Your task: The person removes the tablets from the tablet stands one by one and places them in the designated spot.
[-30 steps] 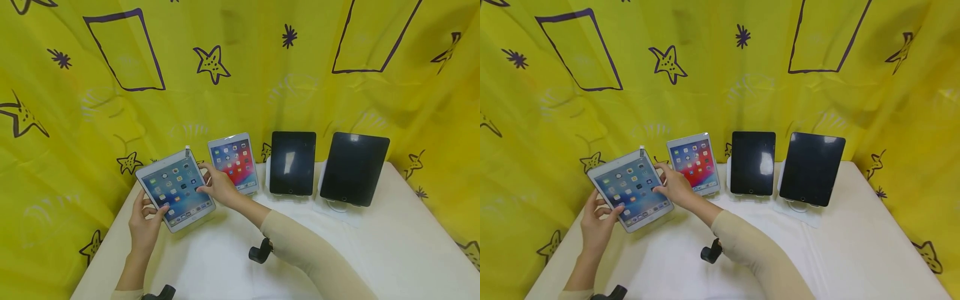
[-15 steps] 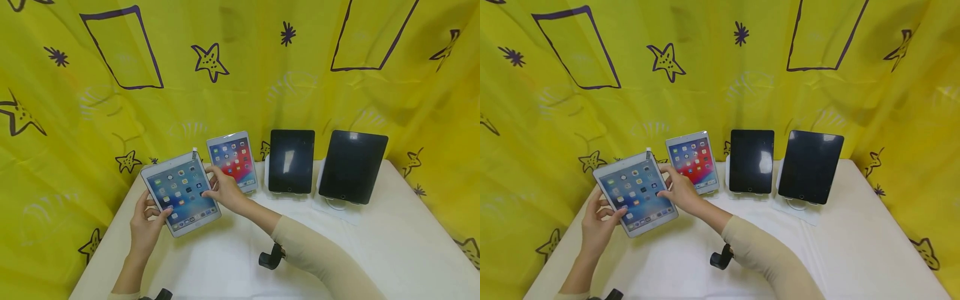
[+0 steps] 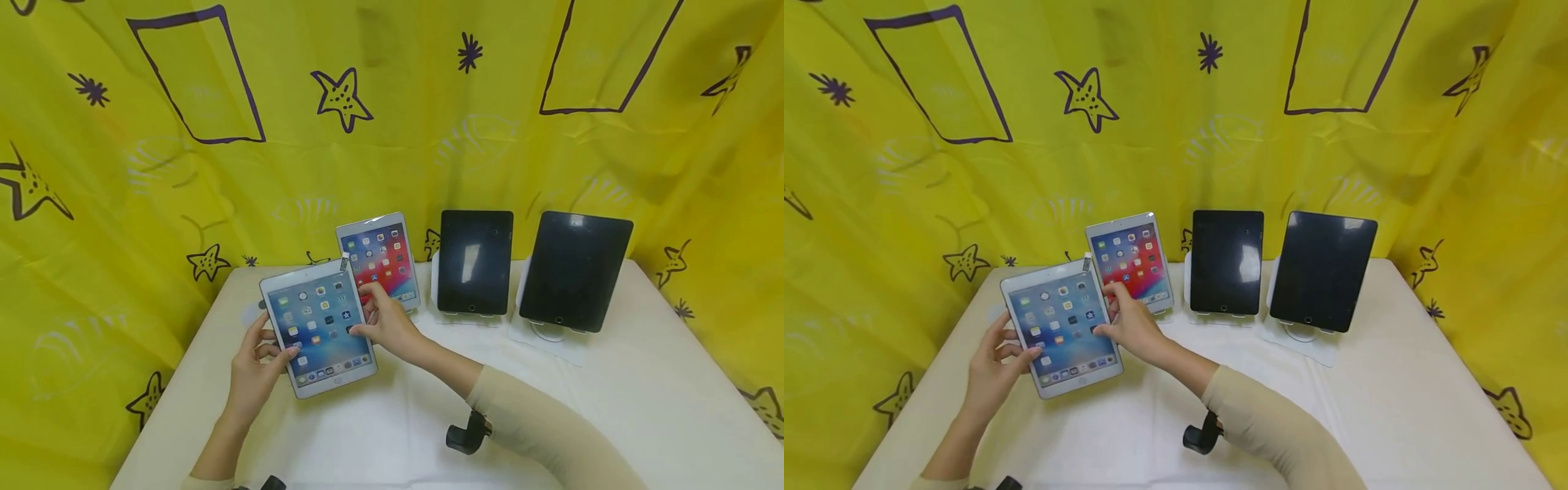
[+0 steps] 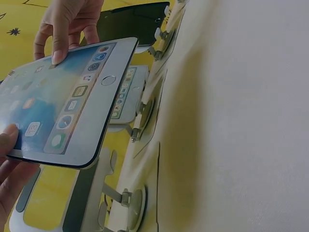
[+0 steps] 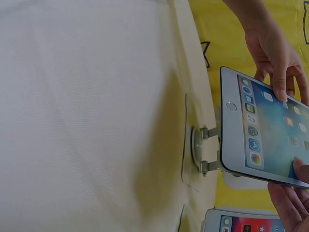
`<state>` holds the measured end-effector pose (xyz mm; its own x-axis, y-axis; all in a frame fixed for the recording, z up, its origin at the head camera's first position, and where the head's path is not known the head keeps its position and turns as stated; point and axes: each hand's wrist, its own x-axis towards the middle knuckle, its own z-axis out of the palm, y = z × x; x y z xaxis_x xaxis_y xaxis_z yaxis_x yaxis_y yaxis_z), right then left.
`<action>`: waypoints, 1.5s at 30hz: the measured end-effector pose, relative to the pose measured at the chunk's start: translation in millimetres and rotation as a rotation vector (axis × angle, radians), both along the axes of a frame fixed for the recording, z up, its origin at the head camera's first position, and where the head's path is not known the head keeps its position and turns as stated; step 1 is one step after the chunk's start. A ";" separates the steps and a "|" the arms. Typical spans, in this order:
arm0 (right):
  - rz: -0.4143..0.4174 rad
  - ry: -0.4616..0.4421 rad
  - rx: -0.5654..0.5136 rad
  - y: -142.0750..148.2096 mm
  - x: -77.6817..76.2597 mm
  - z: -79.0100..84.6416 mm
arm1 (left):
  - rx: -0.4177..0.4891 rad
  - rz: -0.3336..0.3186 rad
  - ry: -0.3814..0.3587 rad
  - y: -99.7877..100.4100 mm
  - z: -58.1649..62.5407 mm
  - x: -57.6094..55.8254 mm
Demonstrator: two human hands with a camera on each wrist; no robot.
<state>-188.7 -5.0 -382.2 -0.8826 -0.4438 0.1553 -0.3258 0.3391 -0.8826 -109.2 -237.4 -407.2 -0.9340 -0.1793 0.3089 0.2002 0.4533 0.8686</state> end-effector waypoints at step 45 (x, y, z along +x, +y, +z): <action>-0.051 -0.448 -0.095 67.0 50.0 -56.5 | 0.122 -0.380 -0.449 31.5 -24.8 -1.5</action>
